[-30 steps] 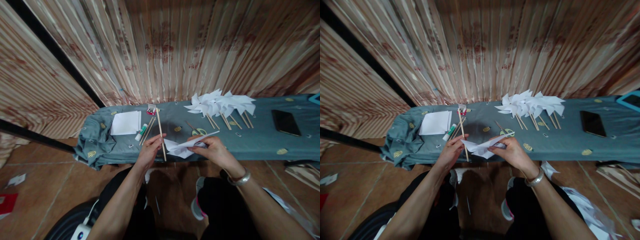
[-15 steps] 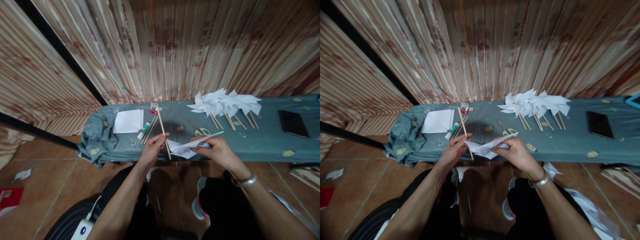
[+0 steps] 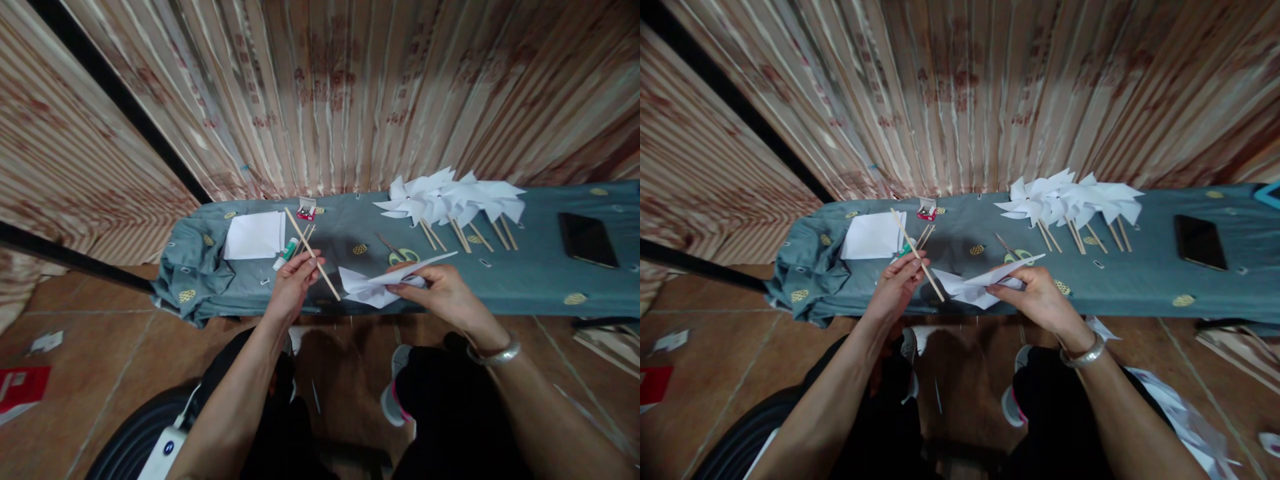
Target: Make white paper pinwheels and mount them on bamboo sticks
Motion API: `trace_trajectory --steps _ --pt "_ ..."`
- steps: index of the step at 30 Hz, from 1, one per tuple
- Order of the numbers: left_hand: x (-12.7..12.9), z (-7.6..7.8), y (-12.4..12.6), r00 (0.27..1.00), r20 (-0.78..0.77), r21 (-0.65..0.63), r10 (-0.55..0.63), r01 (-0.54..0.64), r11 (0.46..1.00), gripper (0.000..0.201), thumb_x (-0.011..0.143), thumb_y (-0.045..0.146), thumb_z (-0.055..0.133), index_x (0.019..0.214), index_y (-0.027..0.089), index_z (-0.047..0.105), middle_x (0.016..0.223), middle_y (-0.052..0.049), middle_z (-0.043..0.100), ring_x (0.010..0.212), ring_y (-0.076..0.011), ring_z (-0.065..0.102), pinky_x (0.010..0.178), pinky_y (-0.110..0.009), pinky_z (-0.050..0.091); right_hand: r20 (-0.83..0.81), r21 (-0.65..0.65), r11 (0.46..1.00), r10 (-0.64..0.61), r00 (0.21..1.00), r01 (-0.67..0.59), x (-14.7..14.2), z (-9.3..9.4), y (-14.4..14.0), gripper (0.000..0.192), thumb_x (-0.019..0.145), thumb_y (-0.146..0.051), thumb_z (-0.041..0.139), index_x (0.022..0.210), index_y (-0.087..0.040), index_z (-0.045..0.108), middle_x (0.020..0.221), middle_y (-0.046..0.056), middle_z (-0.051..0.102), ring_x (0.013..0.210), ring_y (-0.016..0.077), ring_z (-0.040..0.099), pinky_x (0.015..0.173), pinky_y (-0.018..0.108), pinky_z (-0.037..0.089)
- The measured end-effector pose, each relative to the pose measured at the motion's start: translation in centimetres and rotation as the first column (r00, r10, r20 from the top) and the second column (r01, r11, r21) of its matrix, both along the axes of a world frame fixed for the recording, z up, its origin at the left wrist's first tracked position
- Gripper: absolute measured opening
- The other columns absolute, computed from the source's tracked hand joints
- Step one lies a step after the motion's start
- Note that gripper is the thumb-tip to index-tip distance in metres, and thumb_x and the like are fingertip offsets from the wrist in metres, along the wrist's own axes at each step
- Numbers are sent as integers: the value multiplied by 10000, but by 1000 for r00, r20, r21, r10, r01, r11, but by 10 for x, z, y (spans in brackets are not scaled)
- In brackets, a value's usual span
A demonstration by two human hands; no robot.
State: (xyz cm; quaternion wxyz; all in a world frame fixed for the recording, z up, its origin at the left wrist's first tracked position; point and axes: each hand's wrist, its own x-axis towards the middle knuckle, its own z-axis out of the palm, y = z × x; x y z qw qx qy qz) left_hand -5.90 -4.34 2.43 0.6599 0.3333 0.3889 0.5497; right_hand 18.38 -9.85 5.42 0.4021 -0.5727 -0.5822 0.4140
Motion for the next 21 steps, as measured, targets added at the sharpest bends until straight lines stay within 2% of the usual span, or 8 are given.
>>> trace_trajectory --steps 4,7,10,15,18,21 --pt "-10 4 4 999 15 -6 30 -29 1000 263 577 253 855 797 155 747 876 -55 752 679 -88 643 634 -192 473 -1 -7 1000 -28 1000 28 7 3 -1 449 578 -614 804 802 -226 790 791 44 773 739 243 705 718 357 584" --pt "-12 9 1 999 39 41 7 -9 999 243 588 213 844 804 155 747 984 -69 753 874 -148 699 810 -237 520 10 -2 1000 -18 1000 18 9 3 -2 443 586 -626 795 781 -228 789 811 49 776 752 248 708 722 358 585" --pt "-11 13 -3 997 54 47 -56 54 997 244 608 216 828 835 160 759 1049 -84 748 979 -198 700 944 -307 511 30 -5 1000 8 1000 -8 9 2 -2 452 600 -631 784 791 -222 787 811 53 773 735 248 703 695 357 580" --pt "-6 12 -7 994 54 -8 -96 97 995 268 638 351 826 799 146 766 1011 -104 752 933 -212 709 936 -346 521 25 8 999 43 999 -43 4 2 -3 395 657 -591 762 802 -224 782 859 52 770 775 245 703 722 352 572" --pt "-1 9 -8 998 0 -22 -67 67 998 255 565 260 876 774 167 766 1003 -62 751 860 -173 709 915 -317 515 48 41 995 87 995 -89 1 1 -4 308 719 -516 739 792 -219 777 930 51 763 840 239 701 771 349 561" --pt "3 5 -10 996 -51 -10 -74 73 997 311 569 211 872 861 202 768 944 -33 755 825 -153 703 873 -295 508 130 121 979 150 980 -166 -2 -3 -4 208 804 -420 682 804 -228 763 944 37 755 897 228 689 819 350 542"
